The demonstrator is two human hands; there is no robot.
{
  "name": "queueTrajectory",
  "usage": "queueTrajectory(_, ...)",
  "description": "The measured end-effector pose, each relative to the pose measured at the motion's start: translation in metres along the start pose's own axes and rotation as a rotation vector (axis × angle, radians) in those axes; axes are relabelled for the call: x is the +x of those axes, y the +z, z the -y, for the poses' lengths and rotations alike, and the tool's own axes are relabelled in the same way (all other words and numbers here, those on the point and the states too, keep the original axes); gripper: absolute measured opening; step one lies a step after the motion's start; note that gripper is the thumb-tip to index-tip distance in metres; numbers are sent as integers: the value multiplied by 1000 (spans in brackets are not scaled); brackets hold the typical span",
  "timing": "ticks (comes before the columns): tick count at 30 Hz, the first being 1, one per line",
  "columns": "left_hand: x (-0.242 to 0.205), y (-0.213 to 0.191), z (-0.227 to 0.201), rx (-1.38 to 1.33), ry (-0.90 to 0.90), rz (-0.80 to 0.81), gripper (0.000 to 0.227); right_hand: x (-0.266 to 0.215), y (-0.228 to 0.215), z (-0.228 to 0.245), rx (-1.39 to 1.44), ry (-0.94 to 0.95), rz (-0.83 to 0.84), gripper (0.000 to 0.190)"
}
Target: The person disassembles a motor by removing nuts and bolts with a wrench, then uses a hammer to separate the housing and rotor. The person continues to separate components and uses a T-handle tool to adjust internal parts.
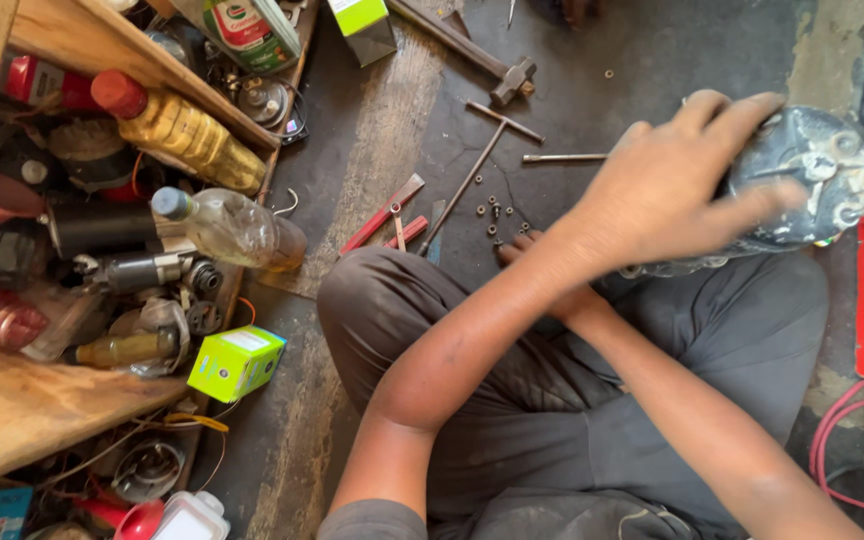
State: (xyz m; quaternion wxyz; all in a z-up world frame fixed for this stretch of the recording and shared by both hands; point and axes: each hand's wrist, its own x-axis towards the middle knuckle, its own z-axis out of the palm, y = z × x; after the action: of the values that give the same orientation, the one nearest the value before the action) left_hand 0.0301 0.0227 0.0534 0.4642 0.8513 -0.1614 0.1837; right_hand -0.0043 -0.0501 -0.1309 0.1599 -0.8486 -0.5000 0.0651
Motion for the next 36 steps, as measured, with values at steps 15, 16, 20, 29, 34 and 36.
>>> queueTrajectory(15,52,1,-4,379,218,29,8,-129,-266,44,319,344,-100,22)
queueTrajectory(16,51,0,-9,437,249,11,8,-135,-279,41,233,520,-242,16)
queueTrajectory(20,48,-9,-18,414,277,-41,8,-128,-294,2,89,507,-437,21)
queueTrajectory(29,35,-75,85,-48,93,-97,14,-138,-259,-3,352,456,-630,12)
queueTrajectory(34,-15,-61,218,367,-908,544,7,-121,-187,54,467,364,-543,6)
queueTrajectory(36,-36,-37,250,301,-1106,671,13,-111,-156,64,719,463,-316,9)
